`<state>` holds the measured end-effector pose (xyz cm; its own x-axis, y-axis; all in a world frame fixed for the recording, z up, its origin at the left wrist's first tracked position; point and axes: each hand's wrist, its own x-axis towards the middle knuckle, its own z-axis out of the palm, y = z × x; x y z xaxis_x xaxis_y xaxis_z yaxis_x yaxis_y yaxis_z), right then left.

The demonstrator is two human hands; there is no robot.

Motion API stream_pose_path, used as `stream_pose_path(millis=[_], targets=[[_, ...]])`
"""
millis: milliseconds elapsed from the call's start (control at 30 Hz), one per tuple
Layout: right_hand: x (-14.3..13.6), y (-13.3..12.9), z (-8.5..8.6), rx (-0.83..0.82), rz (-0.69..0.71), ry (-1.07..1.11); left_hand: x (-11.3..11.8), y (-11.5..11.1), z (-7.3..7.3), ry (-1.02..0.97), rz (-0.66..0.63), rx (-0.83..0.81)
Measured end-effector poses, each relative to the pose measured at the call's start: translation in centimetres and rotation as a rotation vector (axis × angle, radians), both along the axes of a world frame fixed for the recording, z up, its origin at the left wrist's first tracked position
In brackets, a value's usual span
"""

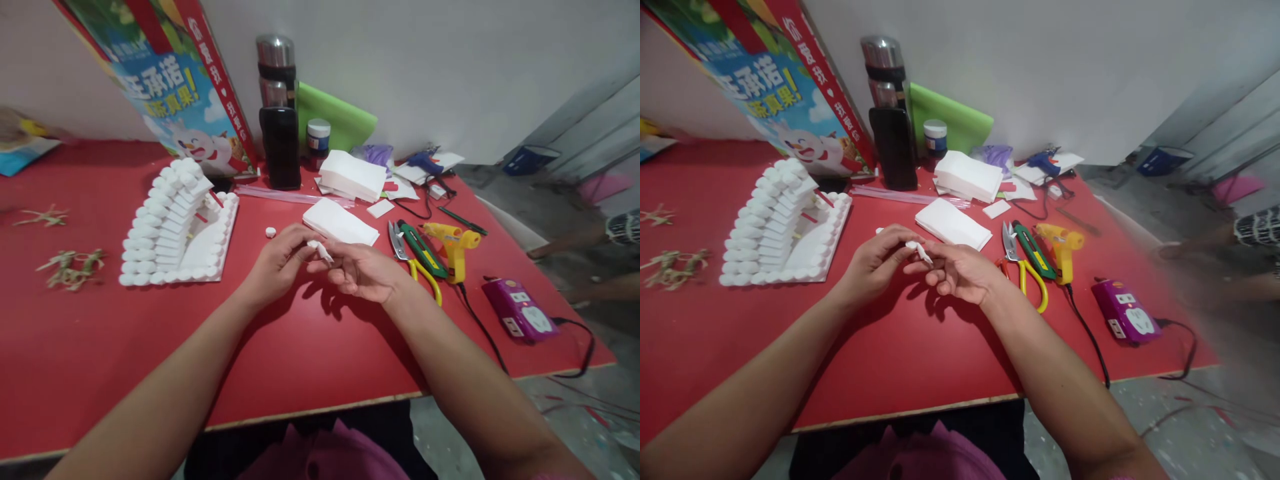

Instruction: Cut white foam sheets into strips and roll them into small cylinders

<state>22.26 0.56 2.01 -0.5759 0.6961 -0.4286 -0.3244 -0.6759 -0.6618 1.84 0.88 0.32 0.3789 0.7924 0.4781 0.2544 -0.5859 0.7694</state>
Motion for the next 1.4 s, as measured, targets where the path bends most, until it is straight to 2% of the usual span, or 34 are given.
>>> stream_pose_path(millis=[233, 567, 733, 933, 1100, 1300, 1400], targets=[[0.0, -0.4, -0.1, 0.105, -0.063, -0.094, 0.1, -0.1, 0.1, 0.045, -0.053, 0.059], [-0.4, -0.7, 0.5, 0.178, -0.139, -0.249, 0.1, -0.3, 0.2, 0.060, -0.046, 0.055], [-1.0, -0.9, 0.1, 0.344, -0.221, -0.337, 0.6, -0.5, -0.1, 0.041, 0.027, 0.011], [-1.6, -1.3, -0.2, 0.572, -0.273, -0.640, 0.9, -0.6, -0.4, -0.012, 0.067, -0.078], [-1.0, -1.1, 0.3, 0.477, -0.189, -0.483, 0.6, -0.4, -0.5, -0.022, 0.054, -0.078], [-0.2, -0.3, 0.2, 0.227, -0.201, -0.236, 0.5, -0.4, -0.6, 0.018, 0.019, -0.007], [-0.2, -0.3, 0.0, 0.195, -0.201, -0.200, 0.6, -0.4, -0.5, 0.023, 0.014, -0.009]])
